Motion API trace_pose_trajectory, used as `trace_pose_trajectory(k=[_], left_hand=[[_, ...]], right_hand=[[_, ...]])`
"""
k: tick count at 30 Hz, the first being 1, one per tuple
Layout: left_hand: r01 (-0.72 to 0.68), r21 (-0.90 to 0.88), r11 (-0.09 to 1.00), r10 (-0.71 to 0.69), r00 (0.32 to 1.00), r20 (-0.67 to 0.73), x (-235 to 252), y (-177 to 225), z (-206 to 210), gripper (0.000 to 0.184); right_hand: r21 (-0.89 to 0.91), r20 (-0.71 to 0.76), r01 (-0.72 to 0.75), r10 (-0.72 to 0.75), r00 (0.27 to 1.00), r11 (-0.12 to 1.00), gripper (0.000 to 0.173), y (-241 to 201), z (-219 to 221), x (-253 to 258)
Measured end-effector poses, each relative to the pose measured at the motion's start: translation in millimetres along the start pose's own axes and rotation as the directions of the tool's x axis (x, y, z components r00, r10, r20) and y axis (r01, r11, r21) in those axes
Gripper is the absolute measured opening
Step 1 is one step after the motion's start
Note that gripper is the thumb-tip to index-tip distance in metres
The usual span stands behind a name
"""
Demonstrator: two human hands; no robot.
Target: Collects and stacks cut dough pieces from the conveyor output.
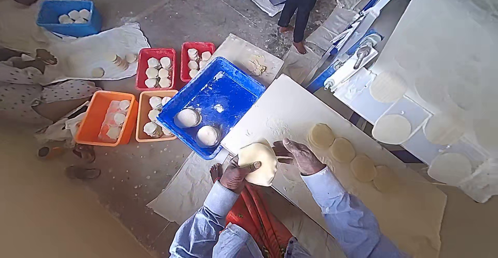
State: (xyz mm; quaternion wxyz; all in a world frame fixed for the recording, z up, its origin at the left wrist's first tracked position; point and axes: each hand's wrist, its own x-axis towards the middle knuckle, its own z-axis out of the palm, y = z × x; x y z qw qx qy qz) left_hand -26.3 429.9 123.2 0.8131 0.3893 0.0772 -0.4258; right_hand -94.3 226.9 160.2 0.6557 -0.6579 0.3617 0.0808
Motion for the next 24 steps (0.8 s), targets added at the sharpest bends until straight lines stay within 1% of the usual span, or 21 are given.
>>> trace_pose_trajectory(k=[2,4,5,8,10,12,13,14,16,18,20,24], left_hand=[[-0.005,0.053,0.999,0.0,0.997,0.08,1.2,1.9,-6.1,0.033],[-0.025,0.105,0.994,0.009,0.989,0.148,4.9,3.2,-12.0,0.034],[-0.035,0.133,0.99,0.012,0.985,0.17,6.9,4.6,-14.6,0.034],[-0.042,0.189,0.981,0.004,0.98,0.198,15.0,11.3,-23.3,0.035],[-0.032,0.2,0.979,-0.009,0.979,0.205,20.8,16.7,-30.4,0.037],[-0.014,0.213,0.977,-0.028,0.981,0.192,25.1,22.9,-35.4,0.04],[-0.013,0.222,0.975,-0.03,0.981,0.191,27.0,26.1,-37.3,0.041],[-0.016,0.226,0.974,-0.029,0.981,0.193,29.0,29.6,-38.7,0.043],[-0.026,0.223,0.975,-0.017,0.981,0.192,32.0,36.0,-38.2,0.043],[-0.038,0.19,0.981,0.002,0.982,0.189,33.8,43.6,-32.7,0.04],[-0.046,0.136,0.99,0.02,0.982,0.19,33.9,52.9,-23.1,0.036],[-0.071,0.055,0.996,0.057,0.97,0.234,32.6,62.6,-6.4,0.037]], right_hand=[[0.17,0.125,-0.102,0.081,0.989,0.98,0.06,-5.6,11.3,3.8],[0.301,0.225,-0.145,0.078,0.971,0.942,0.064,-5.2,23.0,7.5],[0.338,0.238,-0.143,0.062,0.969,0.93,0.059,-4.9,28.5,8.9],[0.32,0.221,-0.062,-0.011,0.975,0.945,0.033,-4.4,37.7,21.9],[0.289,0.198,-0.057,-0.001,0.98,0.955,0.022,-7.8,43.0,34.2],[0.218,0.152,-0.059,0.026,0.988,0.974,0.014,-16.8,49.9,43.6],[0.179,0.121,-0.026,0.005,0.993,0.984,0.011,-20.9,53.3,47.6],[0.142,0.096,0.037,-0.051,0.994,0.989,0.008,-24.1,56.0,51.4],[0.06,0.074,0.227,-0.231,0.97,0.972,0.007,-29.1,59.1,56.3],[-0.007,0.079,0.423,-0.422,0.903,0.906,0.009,-36.2,60.1,58.3],[-0.035,0.087,0.571,-0.567,0.819,0.82,0.011,-50.8,59.5,57.0],[-0.079,0.048,0.747,-0.746,0.664,0.66,0.011,-86.1,51.5,51.9]])
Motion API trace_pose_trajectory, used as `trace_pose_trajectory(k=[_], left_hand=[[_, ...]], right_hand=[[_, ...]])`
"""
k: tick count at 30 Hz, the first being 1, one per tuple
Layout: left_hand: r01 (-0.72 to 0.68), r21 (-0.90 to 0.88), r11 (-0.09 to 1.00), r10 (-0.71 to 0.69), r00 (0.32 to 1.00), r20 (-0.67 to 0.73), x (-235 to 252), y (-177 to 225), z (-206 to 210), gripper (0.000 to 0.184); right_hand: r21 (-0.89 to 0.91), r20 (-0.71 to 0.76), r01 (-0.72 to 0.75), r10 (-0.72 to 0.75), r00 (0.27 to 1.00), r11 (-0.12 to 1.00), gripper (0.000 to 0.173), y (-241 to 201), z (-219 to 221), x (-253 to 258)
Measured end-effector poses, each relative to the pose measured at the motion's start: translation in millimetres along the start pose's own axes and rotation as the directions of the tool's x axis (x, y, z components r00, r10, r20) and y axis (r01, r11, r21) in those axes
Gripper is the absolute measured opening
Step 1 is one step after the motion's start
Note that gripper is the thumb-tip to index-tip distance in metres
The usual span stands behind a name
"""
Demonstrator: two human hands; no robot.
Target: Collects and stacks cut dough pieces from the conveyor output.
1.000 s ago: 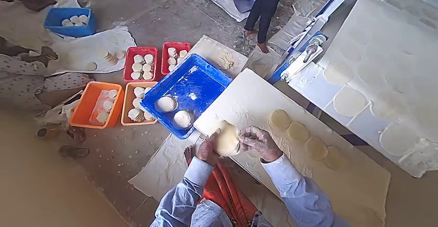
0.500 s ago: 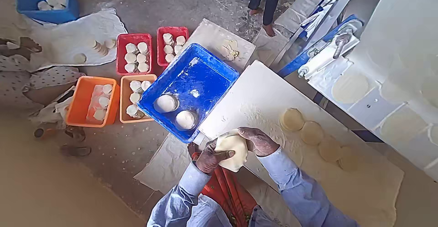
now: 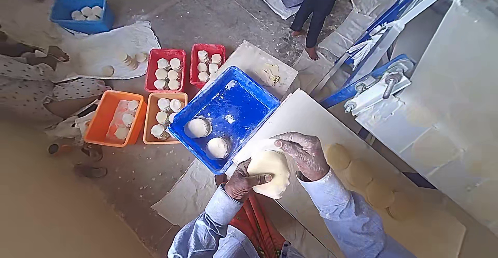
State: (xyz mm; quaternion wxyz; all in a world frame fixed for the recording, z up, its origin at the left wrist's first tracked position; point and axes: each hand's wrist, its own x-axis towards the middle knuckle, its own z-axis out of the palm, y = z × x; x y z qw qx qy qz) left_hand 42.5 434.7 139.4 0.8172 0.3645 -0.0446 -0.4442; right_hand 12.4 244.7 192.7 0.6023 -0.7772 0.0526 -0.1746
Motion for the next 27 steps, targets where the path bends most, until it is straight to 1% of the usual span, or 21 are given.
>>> trace_pose_trajectory(k=[2,4,5,7,8,10,11,12,14,15,16,18,19,20,21,22,23,24,25,26,27], left_hand=[[-0.008,-0.02,1.0,0.008,1.0,-0.003,1.2,-2.5,3.3,0.038],[-0.004,-0.014,1.0,0.003,0.997,-0.081,0.9,-6.8,5.7,0.036],[-0.001,-0.011,1.0,0.0,0.992,-0.125,0.6,-9.2,5.8,0.035],[0.007,-0.011,1.0,-0.009,0.978,-0.209,0.5,-13.0,4.1,0.036],[0.012,-0.019,1.0,-0.016,0.968,-0.252,1.2,-13.1,3.5,0.034],[0.02,-0.056,0.998,-0.038,0.937,-0.346,3.4,-10.8,5.1,0.024],[0.007,-0.099,0.995,-0.044,0.925,-0.378,4.5,-11.0,5.4,0.027],[-0.016,-0.15,0.989,-0.044,0.92,-0.389,5.0,-11.3,5.2,0.035],[-0.053,-0.228,0.972,-0.044,0.915,-0.401,4.4,-9.3,8.7,0.05],[-0.054,-0.255,0.966,-0.054,0.916,-0.398,3.1,-9.6,9.5,0.056],[-0.036,-0.271,0.962,-0.078,0.914,-0.398,2.0,-10.8,8.6,0.061],[0.017,-0.249,0.968,-0.123,0.902,-0.414,0.8,-15.7,3.2,0.062],[0.047,-0.215,0.975,-0.136,0.897,-0.421,0.2,-19.4,-0.9,0.057],[0.07,-0.196,0.978,-0.151,0.886,-0.438,-0.1,-23.3,-3.9,0.047],[0.08,-0.178,0.981,-0.153,0.88,-0.45,0.5,-25.8,-7.1,0.037],[0.085,-0.158,0.984,-0.148,0.88,-0.452,1.5,-24.9,-10.4,0.03],[0.086,-0.158,0.984,-0.15,0.88,-0.451,2.3,-22.0,-13.5,0.029],[0.084,-0.176,0.981,-0.155,0.882,-0.445,4.2,-17.9,-16.7,0.031],[0.084,-0.203,0.976,-0.167,0.883,-0.438,6.7,-12.6,-19.5,0.031],[0.094,-0.23,0.969,-0.19,0.878,-0.439,9.4,-5.9,-21.8,0.03],[0.108,-0.248,0.963,-0.214,0.865,-0.454,13.9,1.6,-25.1,0.027]], right_hand=[[-0.085,-0.029,0.087,-0.09,0.996,0.993,0.012,-14.1,-9.4,11.0],[-0.211,-0.039,0.145,-0.157,0.987,0.967,0.014,-24.7,-18.8,18.4],[-0.267,-0.04,0.152,-0.169,0.985,0.952,0.015,-28.3,-22.4,19.5],[-0.302,-0.019,0.132,-0.145,0.989,0.944,0.016,-35.9,-25.5,16.5],[-0.29,0.002,0.117,-0.121,0.993,0.95,0.016,-42.2,-24.5,12.9],[-0.211,0.044,0.062,-0.054,0.998,0.976,0.016,-55.8,-18.1,3.0],[-0.147,0.063,0.017,-0.008,0.998,0.989,0.016,-58.6,-13.5,-2.5],[-0.089,0.084,-0.03,0.037,0.996,0.996,0.015,-56.1,-8.2,-7.3],[-0.066,0.11,-0.104,0.11,0.988,0.992,0.017,-34.6,4.6,-15.1],[-0.105,0.118,-0.123,0.136,0.984,0.987,0.018,-18.1,11.1,-19.1],[-0.173,0.131,-0.112,0.136,0.982,0.978,0.02,-0.8,16.4,-22.6],[-0.362,0.182,-0.033,0.106,0.978,0.932,0.023,19.9,21.2,-26.5],[-0.469,0.203,0.006,0.101,0.974,0.883,0.025,21.8,21.8,-27.6],[-0.558,0.2,0.018,0.113,0.973,0.83,0.027,20.7,20.8,-29.2],[-0.618,0.167,0.013,0.114,0.979,0.786,0.032,22.4,18.8,-29.5],[-0.635,0.116,-0.024,0.126,0.985,0.772,0.04,28.3,16.8,-27.8],[-0.588,0.064,-0.114,0.186,0.98,0.801,0.048,37.5,15.3,-24.5],[-0.472,0.033,-0.259,0.31,0.95,0.843,0.051,47.4,15.7,-18.8],[-0.275,0.045,-0.458,0.487,0.872,0.846,0.048,54.4,19.6,-10.9],[-0.039,0.096,-0.657,0.658,0.747,0.752,0.05,57.9,28.1,-2.0],[0.181,0.172,-0.782,0.764,0.622,0.596,0.067,63.2,39.8,7.2]])
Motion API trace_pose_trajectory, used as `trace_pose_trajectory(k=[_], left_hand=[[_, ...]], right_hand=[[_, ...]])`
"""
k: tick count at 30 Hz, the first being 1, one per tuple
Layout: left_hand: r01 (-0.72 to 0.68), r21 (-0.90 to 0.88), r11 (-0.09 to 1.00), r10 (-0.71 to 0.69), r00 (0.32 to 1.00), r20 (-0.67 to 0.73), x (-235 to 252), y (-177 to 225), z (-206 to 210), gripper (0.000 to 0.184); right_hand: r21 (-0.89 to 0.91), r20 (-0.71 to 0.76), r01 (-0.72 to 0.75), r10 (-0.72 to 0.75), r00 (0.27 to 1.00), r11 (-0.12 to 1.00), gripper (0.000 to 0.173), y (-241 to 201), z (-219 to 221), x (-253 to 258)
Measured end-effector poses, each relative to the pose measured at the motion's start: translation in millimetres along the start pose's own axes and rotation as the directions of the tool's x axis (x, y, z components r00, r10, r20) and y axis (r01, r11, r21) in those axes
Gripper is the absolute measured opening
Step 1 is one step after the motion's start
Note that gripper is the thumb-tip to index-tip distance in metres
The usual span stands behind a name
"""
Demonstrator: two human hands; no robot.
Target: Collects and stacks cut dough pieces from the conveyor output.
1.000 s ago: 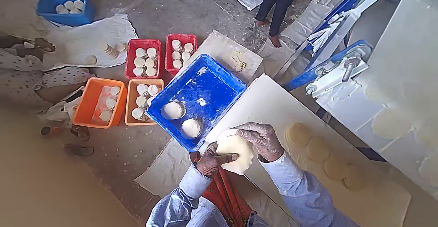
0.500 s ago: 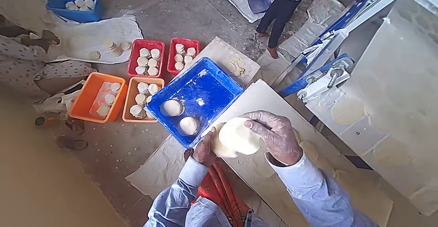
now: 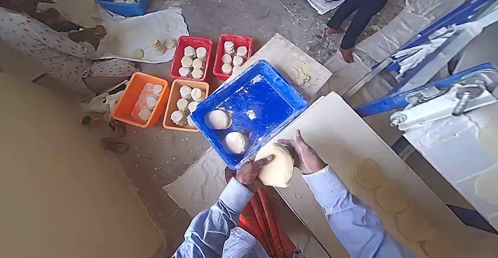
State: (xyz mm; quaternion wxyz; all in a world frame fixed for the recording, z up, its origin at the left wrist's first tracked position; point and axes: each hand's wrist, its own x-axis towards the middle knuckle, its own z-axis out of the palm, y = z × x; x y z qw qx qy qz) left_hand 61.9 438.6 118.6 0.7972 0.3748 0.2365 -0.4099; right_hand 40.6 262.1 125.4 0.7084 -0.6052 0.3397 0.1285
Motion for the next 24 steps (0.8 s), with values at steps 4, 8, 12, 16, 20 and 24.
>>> trace_pose_trajectory(k=[4,8,12,16,20,24], left_hand=[[-0.041,0.042,0.998,0.043,0.998,-0.051,38.4,36.5,-18.5,0.028],[-0.129,0.176,0.976,0.155,0.977,-0.144,92.8,69.5,-67.7,0.035],[-0.069,0.398,0.915,0.188,0.944,-0.271,143.1,105.9,-118.5,0.037],[0.092,0.753,0.652,0.243,0.915,-0.322,188.2,149.2,-153.1,0.042],[0.242,0.93,0.278,0.277,0.907,-0.318,220.4,176.7,-159.7,0.048],[0.314,0.946,0.082,0.339,0.884,-0.323,219.6,180.8,-155.8,0.049]], right_hand=[[0.388,0.12,-0.256,0.227,0.966,0.885,0.083,-5.4,45.3,55.0],[0.151,0.215,-0.252,0.217,0.952,0.956,0.026,11.1,84.1,129.5],[-0.109,0.139,-0.216,0.23,0.963,0.97,0.046,30.6,133.8,198.4],[-0.263,0.019,-0.173,0.185,0.983,0.949,0.046,45.4,175.3,251.6],[-0.431,-0.045,-0.149,0.144,0.989,0.89,0.05,48.4,194.6,274.2],[-0.571,-0.085,-0.149,0.122,0.989,0.807,0.052,37.7,206.4,259.5]])
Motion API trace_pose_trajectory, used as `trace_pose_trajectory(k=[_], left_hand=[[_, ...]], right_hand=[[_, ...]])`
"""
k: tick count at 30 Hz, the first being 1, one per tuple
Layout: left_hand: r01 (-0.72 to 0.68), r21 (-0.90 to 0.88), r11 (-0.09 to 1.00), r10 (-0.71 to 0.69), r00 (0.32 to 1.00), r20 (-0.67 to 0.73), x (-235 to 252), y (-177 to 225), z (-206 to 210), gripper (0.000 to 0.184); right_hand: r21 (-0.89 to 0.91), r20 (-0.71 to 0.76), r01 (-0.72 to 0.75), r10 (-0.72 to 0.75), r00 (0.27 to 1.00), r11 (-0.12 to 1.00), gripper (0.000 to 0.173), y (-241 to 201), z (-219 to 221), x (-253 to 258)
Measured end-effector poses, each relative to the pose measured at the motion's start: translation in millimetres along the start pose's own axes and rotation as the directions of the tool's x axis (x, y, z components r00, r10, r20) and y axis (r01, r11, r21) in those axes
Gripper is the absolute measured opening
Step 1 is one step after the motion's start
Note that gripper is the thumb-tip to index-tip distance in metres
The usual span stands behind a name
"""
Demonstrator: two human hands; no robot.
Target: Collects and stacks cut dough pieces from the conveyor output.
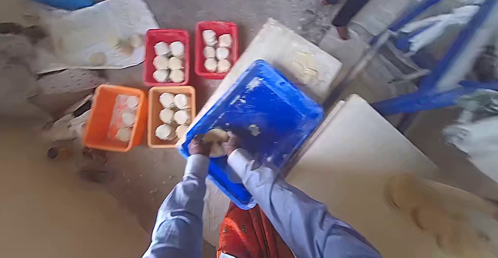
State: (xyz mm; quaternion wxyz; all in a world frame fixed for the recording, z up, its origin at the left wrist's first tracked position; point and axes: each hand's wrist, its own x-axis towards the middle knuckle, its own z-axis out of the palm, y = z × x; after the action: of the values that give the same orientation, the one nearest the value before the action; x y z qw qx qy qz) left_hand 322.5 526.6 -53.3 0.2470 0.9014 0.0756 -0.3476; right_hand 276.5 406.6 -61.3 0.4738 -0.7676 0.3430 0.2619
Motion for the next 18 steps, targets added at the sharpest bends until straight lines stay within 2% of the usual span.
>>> trace_pose_trajectory(k=[3,5,7,9,10,11,13,14,15,18], left_hand=[[-0.027,0.197,0.98,0.041,0.997,-0.065,-15.8,7.3,-0.2,0.053],[-0.113,0.209,0.971,0.137,0.985,-0.106,-36.9,9.5,-6.2,0.055],[-0.278,0.161,0.947,0.308,0.928,-0.211,-65.2,17.2,-3.2,0.051],[-0.449,0.148,0.881,0.471,0.81,-0.349,-112.4,35.0,20.2,0.046],[-0.518,0.163,0.84,0.539,0.757,-0.37,-139.9,44.7,38.2,0.044],[-0.582,0.156,0.798,0.594,0.72,-0.358,-170.1,56.1,63.9,0.044],[-0.723,0.107,0.682,0.725,0.651,-0.225,-214.9,62.0,130.2,0.048],[-0.767,0.085,0.636,0.769,0.621,-0.151,-229.3,60.8,165.7,0.056],[-0.787,0.061,0.614,0.789,0.609,-0.077,-247.7,63.5,198.5,0.065],[-0.832,0.18,0.525,0.847,0.532,-0.007,-296.9,75.1,280.5,0.086]], right_hand=[[-0.026,-0.056,0.094,-0.095,0.994,0.995,0.051,-2.1,-34.2,-48.7],[-0.001,-0.089,0.263,-0.263,0.961,0.965,0.051,11.0,-61.8,-97.1],[0.046,-0.22,0.499,-0.478,0.85,0.866,0.046,48.0,-82.8,-142.4],[0.039,-0.421,0.661,-0.587,0.691,0.749,0.041,103.9,-95.9,-189.7],[0.03,-0.483,0.686,-0.59,0.647,0.727,0.04,138.3,-98.4,-211.9],[0.019,-0.509,0.677,-0.576,0.64,0.735,0.039,176.7,-100.7,-234.5],[-0.01,-0.468,0.592,-0.527,0.709,0.806,0.039,256.5,-101.4,-280.6],[-0.027,-0.419,0.554,-0.513,0.749,0.832,0.039,293.1,-101.3,-302.6],[-0.065,-0.394,0.554,-0.532,0.75,0.83,0.039,328.0,-100.7,-323.1],[-0.174,-0.355,0.599,-0.617,0.702,0.781,0.037,413.0,-104.0,-366.8]])
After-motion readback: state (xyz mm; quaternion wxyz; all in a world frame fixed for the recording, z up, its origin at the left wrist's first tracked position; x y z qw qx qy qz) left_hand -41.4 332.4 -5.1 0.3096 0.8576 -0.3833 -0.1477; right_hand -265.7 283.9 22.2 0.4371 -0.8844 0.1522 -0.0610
